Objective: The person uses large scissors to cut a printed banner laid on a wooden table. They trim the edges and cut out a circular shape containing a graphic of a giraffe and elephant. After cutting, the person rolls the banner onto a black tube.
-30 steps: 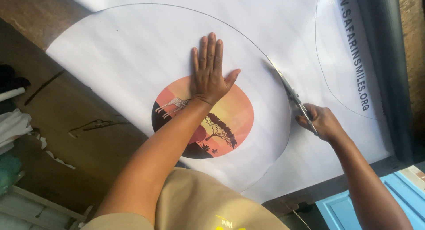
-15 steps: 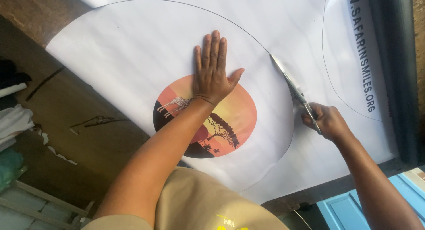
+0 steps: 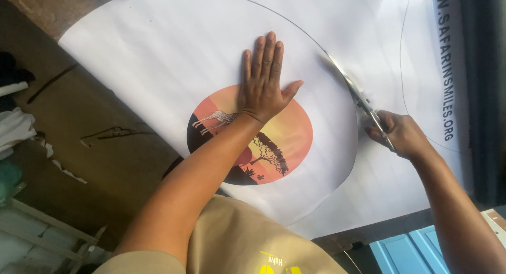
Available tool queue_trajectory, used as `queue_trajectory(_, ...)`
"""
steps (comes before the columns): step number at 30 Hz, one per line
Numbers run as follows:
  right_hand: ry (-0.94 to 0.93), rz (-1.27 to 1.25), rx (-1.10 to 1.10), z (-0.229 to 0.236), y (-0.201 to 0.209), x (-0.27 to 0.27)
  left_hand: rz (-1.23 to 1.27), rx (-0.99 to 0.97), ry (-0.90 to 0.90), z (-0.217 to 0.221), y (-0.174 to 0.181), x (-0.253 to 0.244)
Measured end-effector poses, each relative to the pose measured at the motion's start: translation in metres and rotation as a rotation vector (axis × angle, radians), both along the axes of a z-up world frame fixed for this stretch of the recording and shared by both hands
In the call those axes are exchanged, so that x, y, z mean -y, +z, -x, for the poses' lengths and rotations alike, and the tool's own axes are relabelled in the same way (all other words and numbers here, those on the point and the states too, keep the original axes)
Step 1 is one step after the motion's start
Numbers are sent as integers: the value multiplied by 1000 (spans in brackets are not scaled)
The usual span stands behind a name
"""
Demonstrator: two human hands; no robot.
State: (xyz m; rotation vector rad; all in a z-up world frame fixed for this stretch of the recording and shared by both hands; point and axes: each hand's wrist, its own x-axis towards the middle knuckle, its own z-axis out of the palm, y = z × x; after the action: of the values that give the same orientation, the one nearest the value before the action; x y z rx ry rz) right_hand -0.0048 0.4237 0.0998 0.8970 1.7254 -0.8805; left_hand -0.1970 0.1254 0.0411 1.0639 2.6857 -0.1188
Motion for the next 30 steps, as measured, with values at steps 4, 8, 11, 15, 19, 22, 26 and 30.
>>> queue_trajectory(4, 12, 7, -88, -2, -7, -3, 16, 18, -4, 2, -1, -1)
queue_trajectory(8, -13, 25, -103, 3, -4, -3, 1, 30, 0, 2, 0, -2)
queue_trajectory(11, -41, 6, -50, 12, 4, 1, -89, 20, 31, -1, -7, 0)
queue_trajectory(15, -5, -18, 66, 32, 11, -1, -53, 41, -3, 3, 0, 1)
queue_trajectory(19, 132, -4, -14, 54, 12, -1, -61, 31, 12, 1, -4, 0)
queue_trajectory(22, 129, -5, 3, 61, 11, 1, -58, 41, 11, 4, 0, 1)
queue_trajectory(26, 135, 20, -80, 51, -6, -8, -89, 43, 10, 5, -1, 2)
queue_trajectory(30, 121, -26, 6, 65, 5, -1, -89, 29, 13, 4, -2, 3)
